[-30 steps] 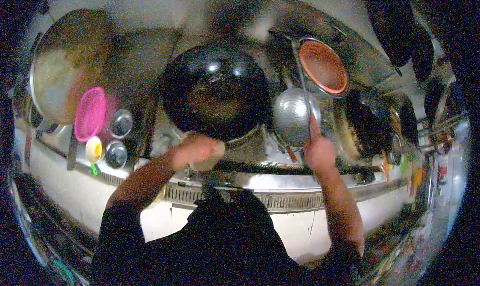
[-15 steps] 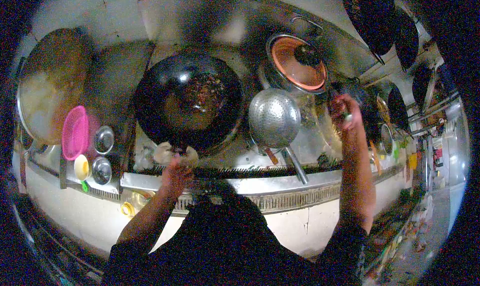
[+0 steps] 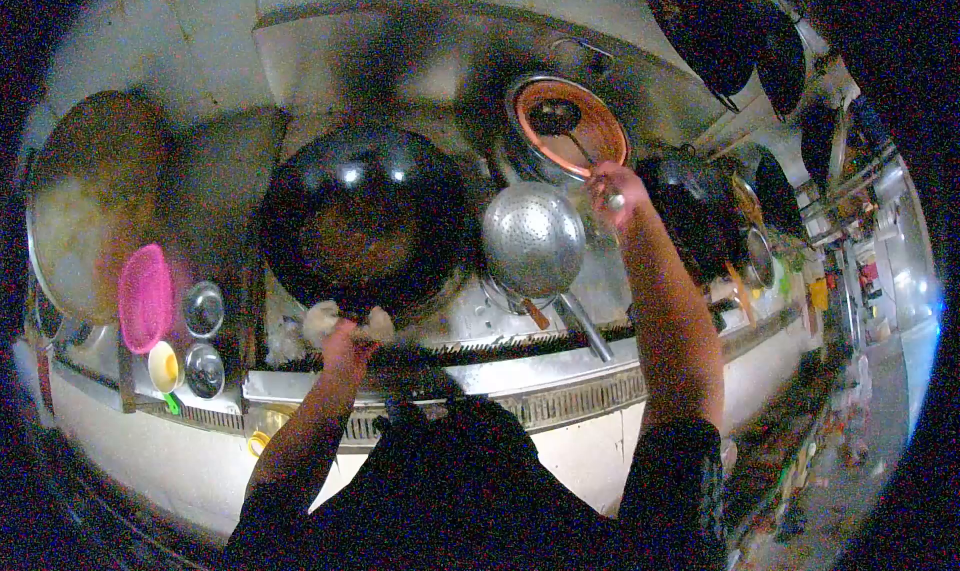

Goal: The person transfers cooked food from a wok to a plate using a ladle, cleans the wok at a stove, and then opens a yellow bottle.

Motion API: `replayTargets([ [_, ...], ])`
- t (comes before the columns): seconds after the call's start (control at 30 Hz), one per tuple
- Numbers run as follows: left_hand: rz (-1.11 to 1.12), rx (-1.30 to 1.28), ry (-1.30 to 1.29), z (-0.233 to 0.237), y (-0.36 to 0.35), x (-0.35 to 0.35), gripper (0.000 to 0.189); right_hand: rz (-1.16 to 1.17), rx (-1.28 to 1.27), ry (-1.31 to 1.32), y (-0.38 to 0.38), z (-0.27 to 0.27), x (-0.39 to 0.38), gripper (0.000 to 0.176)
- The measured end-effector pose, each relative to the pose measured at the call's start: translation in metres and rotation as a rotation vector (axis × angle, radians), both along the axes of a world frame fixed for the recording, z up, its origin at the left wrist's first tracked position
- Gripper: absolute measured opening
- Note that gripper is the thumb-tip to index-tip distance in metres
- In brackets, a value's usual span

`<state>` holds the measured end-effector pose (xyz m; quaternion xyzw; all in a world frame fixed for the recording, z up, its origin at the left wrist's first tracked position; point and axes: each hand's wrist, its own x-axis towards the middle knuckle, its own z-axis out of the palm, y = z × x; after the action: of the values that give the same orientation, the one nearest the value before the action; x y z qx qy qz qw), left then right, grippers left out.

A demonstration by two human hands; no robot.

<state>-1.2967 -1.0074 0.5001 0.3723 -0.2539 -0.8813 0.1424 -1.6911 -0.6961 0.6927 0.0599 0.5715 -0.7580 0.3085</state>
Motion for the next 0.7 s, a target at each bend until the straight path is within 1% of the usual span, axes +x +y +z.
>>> replayTargets([
  [0.03, -0.026, 0.004, 0.051, -0.005, -0.001, 0.001, 0.019, 0.001, -0.002, 0.001, -0.012, 0.003, 0.014, 0.003],
  [0.07, -0.025, 0.002, 0.052, -0.010, -0.002, 0.000, 0.019, 0.033, 0.314, 0.186, -0.023, 0.005, 0.030, 0.003],
  [0.1, -0.027, -0.012, 0.045, -0.014, -0.003, -0.001, 0.019, 0.065, 0.629, 0.372, -0.030, 0.008, 0.038, 0.008],
  [0.13, -0.030, -0.026, 0.038, -0.013, -0.004, -0.004, 0.020, 0.158, 0.799, 0.503, -0.025, -0.006, 0.028, 0.011],
  [0.17, -0.029, -0.028, 0.039, -0.012, -0.004, -0.008, 0.020, 0.158, 0.797, 0.505, -0.017, -0.017, 0.018, 0.011],
  [0.23, -0.007, 0.004, 0.011, -0.003, -0.002, -0.015, 0.020, 0.238, 0.693, 0.555, -0.010, -0.026, 0.013, 0.012],
  [0.3, -0.014, -0.001, -0.010, -0.012, -0.001, -0.018, 0.020, 0.283, 0.767, 0.486, 0.014, -0.041, -0.019, 0.008],
  [0.37, -0.022, -0.005, -0.031, -0.013, 0.002, -0.020, 0.020, -0.106, -0.013, -0.158, 0.015, -0.004, -0.012, 0.005],
  [0.4, 0.006, 0.010, -0.030, -0.005, 0.004, -0.020, 0.019, 0.097, -0.153, -0.350, 0.036, -0.005, -0.041, 0.009],
  [0.43, 0.034, 0.026, -0.029, -0.002, 0.006, -0.020, 0.018, 0.097, -0.152, -0.350, 0.047, 0.000, -0.048, 0.009],
  [0.5, 0.012, 0.037, -0.009, -0.012, 0.003, -0.017, 0.019, 0.277, -0.560, -0.579, 0.057, 0.016, -0.048, 0.013],
  [0.53, -0.010, 0.047, 0.011, -0.013, 0.001, -0.015, 0.019, 0.240, -0.594, -0.582, 0.051, 0.035, -0.032, 0.015],
  [0.57, -0.009, 0.049, 0.010, -0.015, 0.000, -0.012, 0.019, 0.240, -0.593, -0.583, 0.054, 0.041, -0.028, 0.015],
  [0.63, -0.002, 0.045, 0.046, -0.006, -0.003, -0.004, 0.021, 0.189, -0.488, -0.365, 0.055, 0.054, -0.015, 0.016],
  [0.67, 0.002, 0.047, 0.042, -0.006, -0.003, -0.002, 0.021, 0.221, -0.523, -0.427, 0.052, 0.066, -0.003, 0.018],
  [0.7, 0.005, 0.020, 0.061, -0.006, -0.003, -0.001, 0.023, 0.189, -0.470, -0.305, 0.054, 0.072, 0.005, 0.020],
])
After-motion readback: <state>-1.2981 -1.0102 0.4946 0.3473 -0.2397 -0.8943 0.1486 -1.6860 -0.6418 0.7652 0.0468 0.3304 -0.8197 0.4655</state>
